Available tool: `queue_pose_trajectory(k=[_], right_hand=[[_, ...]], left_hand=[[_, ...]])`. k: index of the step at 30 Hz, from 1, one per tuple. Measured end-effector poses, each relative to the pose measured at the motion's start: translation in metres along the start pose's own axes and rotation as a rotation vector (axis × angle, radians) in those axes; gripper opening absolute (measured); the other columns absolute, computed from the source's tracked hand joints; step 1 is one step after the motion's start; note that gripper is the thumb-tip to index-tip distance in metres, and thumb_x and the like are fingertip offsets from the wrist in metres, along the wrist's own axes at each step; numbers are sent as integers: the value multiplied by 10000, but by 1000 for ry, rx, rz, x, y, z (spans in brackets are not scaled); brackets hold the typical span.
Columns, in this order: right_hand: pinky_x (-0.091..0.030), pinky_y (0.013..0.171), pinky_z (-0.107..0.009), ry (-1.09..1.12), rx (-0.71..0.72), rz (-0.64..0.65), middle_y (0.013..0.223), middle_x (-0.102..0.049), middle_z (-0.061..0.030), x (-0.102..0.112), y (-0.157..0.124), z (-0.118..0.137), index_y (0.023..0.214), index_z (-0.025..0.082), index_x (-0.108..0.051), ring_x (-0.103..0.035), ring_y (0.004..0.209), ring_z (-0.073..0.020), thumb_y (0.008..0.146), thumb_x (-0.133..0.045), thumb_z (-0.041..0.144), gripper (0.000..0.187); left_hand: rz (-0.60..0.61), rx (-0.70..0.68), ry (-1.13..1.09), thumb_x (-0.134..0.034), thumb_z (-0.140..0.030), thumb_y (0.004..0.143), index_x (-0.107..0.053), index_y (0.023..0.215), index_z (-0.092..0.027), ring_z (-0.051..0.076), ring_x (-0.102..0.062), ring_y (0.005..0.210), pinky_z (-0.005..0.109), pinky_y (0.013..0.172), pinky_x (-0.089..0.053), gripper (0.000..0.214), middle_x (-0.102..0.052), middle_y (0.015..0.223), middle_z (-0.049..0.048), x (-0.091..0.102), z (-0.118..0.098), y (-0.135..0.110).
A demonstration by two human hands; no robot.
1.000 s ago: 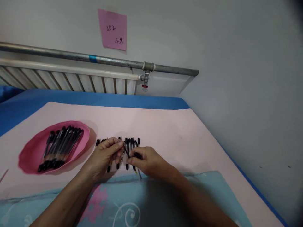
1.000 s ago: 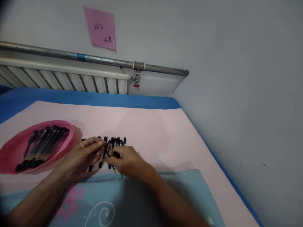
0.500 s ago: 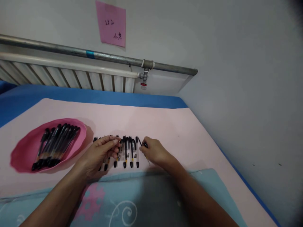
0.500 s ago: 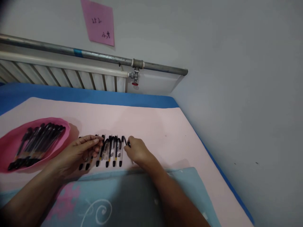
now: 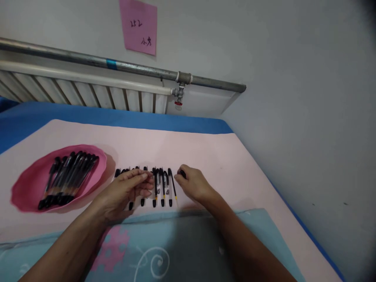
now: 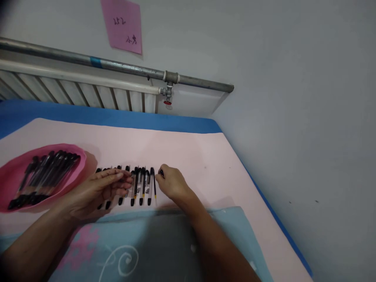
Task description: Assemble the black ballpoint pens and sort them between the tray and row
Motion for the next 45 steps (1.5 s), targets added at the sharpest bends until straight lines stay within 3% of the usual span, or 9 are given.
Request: queue_pose_trajectory(k=[5,12,17,22,25,29,35,40,45], right_hand=[[-295,554,-217,5,4,-5,731,-618,-36,1,0,2,765,164,-569,-502,632,-118,779,-439,173,131],[-302,548,-208,17,22,78,708,-623,-29,-8,-4,6,731,162,-586,-500,608,-112,744,-474,145,114],[-331,563,-204,101,31,20,702,-618,-16,0,-6,13,789,163,-588,-510,616,-109,763,-450,136,143],[-378,638,-186,293,291,-45,793,-619,5,1,-21,50,887,191,-602,-539,713,-98,814,-469,200,151],[-382,706,-206,162,447,-59,890,-610,-23,-8,-31,68,946,194,-611,-536,789,-113,822,-494,222,173],[-383,712,-235,-41,520,-27,972,-583,-66,-23,-36,74,978,169,-585,-518,863,-148,826,-480,217,191],[-348,606,-220,-39,370,79,828,-589,-33,-19,-28,62,838,165,-568,-512,707,-129,797,-495,219,99],[-288,529,-214,-70,172,114,698,-596,-28,4,-19,35,736,151,-583,-487,606,-112,767,-481,174,109],[-264,493,-223,-138,132,269,654,-601,-36,-10,-20,19,678,157,-594,-461,539,-108,709,-496,171,105]], left_hand=[[15,51,-59,-591,-249,756,-634,894,-96,190,-639,815,313,776,-521,211,-661,937,144,-2,5,1],[-6,58,-74,-593,-238,753,-632,891,-97,174,-644,781,287,764,-521,201,-667,923,145,-2,4,-1],[30,107,-138,-552,-271,781,-618,920,-98,209,-636,850,332,798,-507,232,-652,975,164,-8,4,-3],[131,183,-210,-512,-385,794,-605,937,-112,207,-623,866,346,809,-489,322,-644,976,146,-20,12,-6],[184,173,-245,-492,-401,804,-603,944,-122,166,-624,797,284,742,-496,331,-644,960,120,-26,13,-8],[210,212,-265,-492,-391,807,-599,969,-121,142,-618,747,251,700,-487,333,-648,908,110,-30,19,-9],[219,211,-221,-514,-403,791,-607,989,-159,131,-609,780,245,712,-458,328,-636,1014,95,-35,24,-11],[101,196,-31,-514,-468,764,-572,1090,-176,214,-613,889,318,711,-460,441,-626,1071,140,-15,21,-6],[38,100,-13,-547,-418,758,-560,1066,-117,230,-614,894,369,823,-464,431,-627,1034,174,-6,9,-1]])
Point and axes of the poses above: each hand's wrist, its own y-axis towards the middle knuckle, its own x-axis out of the back of the hand, z = x × y, the point moved 8 cm from there along y, towards the middle knuckle
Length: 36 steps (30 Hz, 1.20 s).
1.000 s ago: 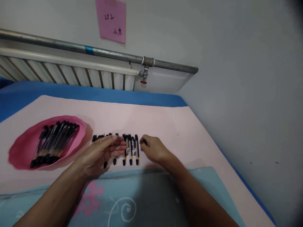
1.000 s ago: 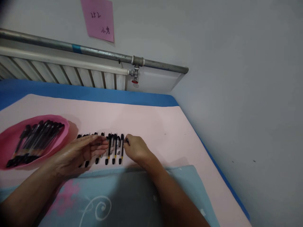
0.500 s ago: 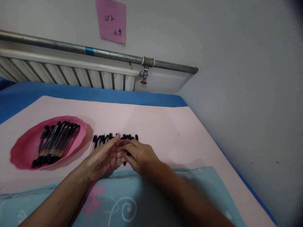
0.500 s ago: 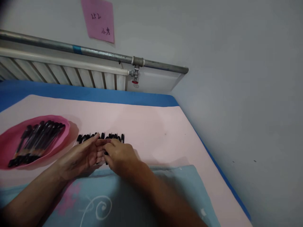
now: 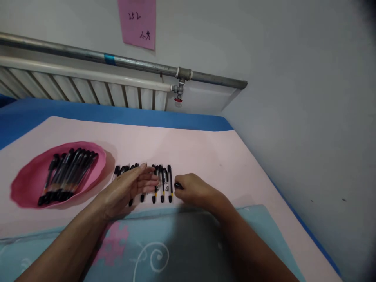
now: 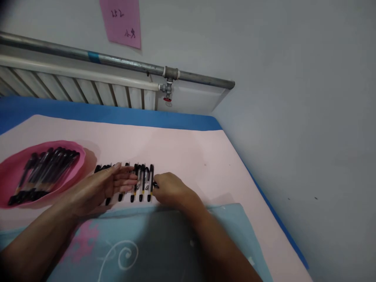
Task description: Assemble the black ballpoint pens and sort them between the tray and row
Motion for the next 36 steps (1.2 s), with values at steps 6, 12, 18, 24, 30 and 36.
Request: queue_pose_trajectory(k=[6,12,18,24,30,36], right_hand=[[-295,491,-207,73,14,61,694,-624,-41,-13,3,-1,700,160,-600,-488,566,-116,701,-512,216,105],[-335,559,-215,154,-90,-72,799,-632,-58,10,6,-14,847,144,-596,-520,664,-131,750,-489,211,159],[-338,662,-247,-34,-131,-260,880,-613,-90,13,10,-23,917,133,-580,-518,770,-157,770,-444,137,200],[-301,665,-269,-95,-122,-275,819,-583,-88,11,11,-26,737,155,-596,-488,792,-180,777,-465,168,137],[-297,577,-235,-3,-146,-286,759,-616,-55,10,15,-27,802,151,-583,-508,657,-135,767,-474,166,116],[-307,561,-216,87,-154,-334,746,-628,-40,8,21,-28,807,159,-572,-522,639,-122,775,-481,192,102]], left_hand=[[2,-42,29,-545,-413,762,-556,1051,-106,238,-623,871,382,823,-480,422,-635,998,173,-1,-2,-1],[-8,-50,43,-552,-401,760,-573,1046,-112,222,-631,855,360,797,-497,407,-641,998,166,1,-3,0],[-50,-40,58,-557,-409,755,-578,1042,-108,211,-635,818,352,781,-502,416,-650,968,161,2,-4,-2],[-29,-58,90,-546,-432,756,-572,1045,-112,215,-628,811,368,792,-491,431,-645,958,152,3,-4,-1],[-35,-55,100,-547,-439,752,-570,1045,-112,213,-625,807,368,794,-483,440,-646,946,146,5,-3,0],[-35,-64,96,-551,-419,753,-580,1038,-104,201,-622,788,369,791,-474,426,-651,931,144,4,-3,0]])
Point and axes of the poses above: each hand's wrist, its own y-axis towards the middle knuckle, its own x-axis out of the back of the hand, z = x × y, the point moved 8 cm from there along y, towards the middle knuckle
